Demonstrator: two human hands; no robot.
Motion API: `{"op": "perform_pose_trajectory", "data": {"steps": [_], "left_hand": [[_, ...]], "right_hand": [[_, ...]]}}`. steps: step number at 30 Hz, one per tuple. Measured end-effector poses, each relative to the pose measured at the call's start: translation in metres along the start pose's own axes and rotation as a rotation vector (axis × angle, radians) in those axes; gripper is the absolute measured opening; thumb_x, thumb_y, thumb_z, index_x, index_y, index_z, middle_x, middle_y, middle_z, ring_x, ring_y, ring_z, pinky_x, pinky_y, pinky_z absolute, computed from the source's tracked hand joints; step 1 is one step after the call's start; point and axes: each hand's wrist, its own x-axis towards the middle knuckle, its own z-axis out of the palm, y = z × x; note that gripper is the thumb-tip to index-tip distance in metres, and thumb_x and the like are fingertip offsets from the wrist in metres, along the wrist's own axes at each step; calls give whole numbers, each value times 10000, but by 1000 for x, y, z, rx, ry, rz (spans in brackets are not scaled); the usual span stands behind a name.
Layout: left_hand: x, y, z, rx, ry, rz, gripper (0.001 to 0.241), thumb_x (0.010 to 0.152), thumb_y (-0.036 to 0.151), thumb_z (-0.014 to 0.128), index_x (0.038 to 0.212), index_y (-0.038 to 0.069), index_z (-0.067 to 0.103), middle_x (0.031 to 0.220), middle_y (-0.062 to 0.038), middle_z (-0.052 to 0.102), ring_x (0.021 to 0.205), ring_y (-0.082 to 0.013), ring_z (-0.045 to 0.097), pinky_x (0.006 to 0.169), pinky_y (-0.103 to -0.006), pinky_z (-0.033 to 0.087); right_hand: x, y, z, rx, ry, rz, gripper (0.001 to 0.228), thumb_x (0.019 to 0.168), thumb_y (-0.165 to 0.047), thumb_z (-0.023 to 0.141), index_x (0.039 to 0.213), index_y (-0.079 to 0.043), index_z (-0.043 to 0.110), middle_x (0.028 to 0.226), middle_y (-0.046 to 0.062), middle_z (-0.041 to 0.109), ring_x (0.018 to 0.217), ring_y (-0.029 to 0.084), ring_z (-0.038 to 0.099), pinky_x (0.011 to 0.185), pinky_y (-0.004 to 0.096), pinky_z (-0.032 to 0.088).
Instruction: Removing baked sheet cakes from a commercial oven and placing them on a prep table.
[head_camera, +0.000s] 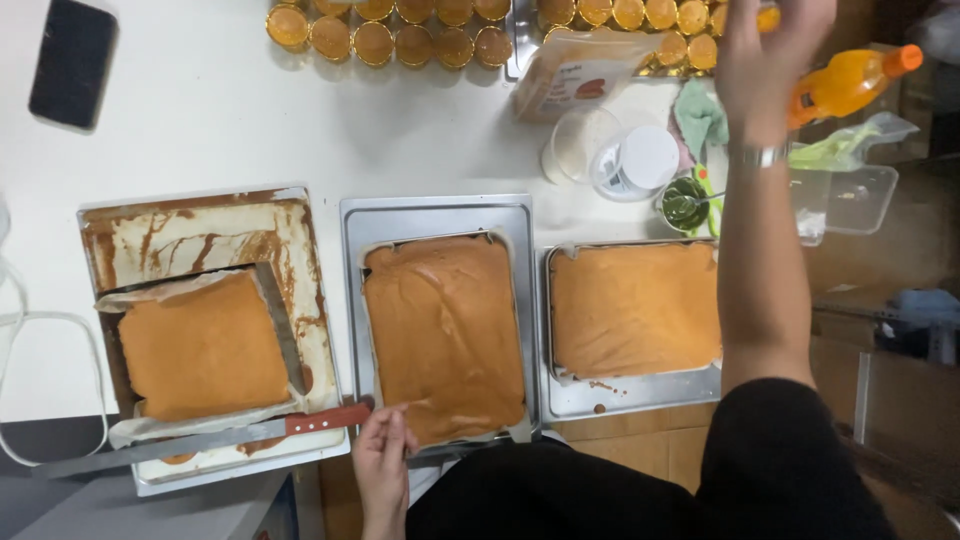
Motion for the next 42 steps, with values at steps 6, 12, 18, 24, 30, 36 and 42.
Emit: {"op": "perform_pose_trajectory", "data": {"steps": [6,12,18,24,30,36,42], "left_hand": [[-5,50,-10,41,-64,133,338,1067,275,530,891,-1,612,651,-55,582,556,-116,506,526,-261,414],[20,1,-96,0,-82,97,500,1163,367,467,853,-6,585,603,29,430,485,-55,367,435,-238,304],[4,52,-66,-349,-309,-29,510,1046,318,501,1471,38,468,1218,-44,617,1113,-166,566,1008,-332,446],[7,57,-164,-778,-730,-238,912,1004,714,290,1608,31,279,1646,-130,361,1513,-288,321,1220,-463,244],[-93,169,-227,-686,-411,81,852,983,700,272,1638,177,117,1699,-147,195,1574,-364,192,1280,-524,135],[-99,136,-277,393,-62,787,852,1086,654,259,1648,25,145,1742,-205,94,1629,-407,56,1325,-509,26],[-44,90,-367,1070,450,783,645,1092,466,240,1593,84,379,1696,-195,292,1595,-442,207,1282,-587,122]], "right_hand": [[-66,-153,-92,163,-130,339,197,1138,-46,538,1065,28,705,1001,105,703,899,226,663,788,341,513],[-195,-326,-114,842,-356,977,300,1121,-65,383,1390,-21,508,976,113,741,839,178,749,818,321,617],[-220,-549,-97,1133,-474,438,488,939,26,546,1426,12,526,1549,221,465,1547,330,373,1296,476,283],[-219,-720,-94,937,-840,-439,543,1019,-461,454,1499,-216,518,1617,80,432,1568,347,282,1281,662,-8],[-256,-761,-47,903,-897,-416,687,1032,-619,329,1571,-200,406,1666,105,346,1596,376,199,1288,578,26],[-308,-813,-37,1400,-1264,555,734,1116,-577,270,1637,-65,209,1724,147,223,1621,311,165,1315,435,133],[-299,-835,-45,1818,-1606,931,744,1087,-537,384,1632,-53,236,1701,143,269,1569,247,259,1276,373,237]]}}
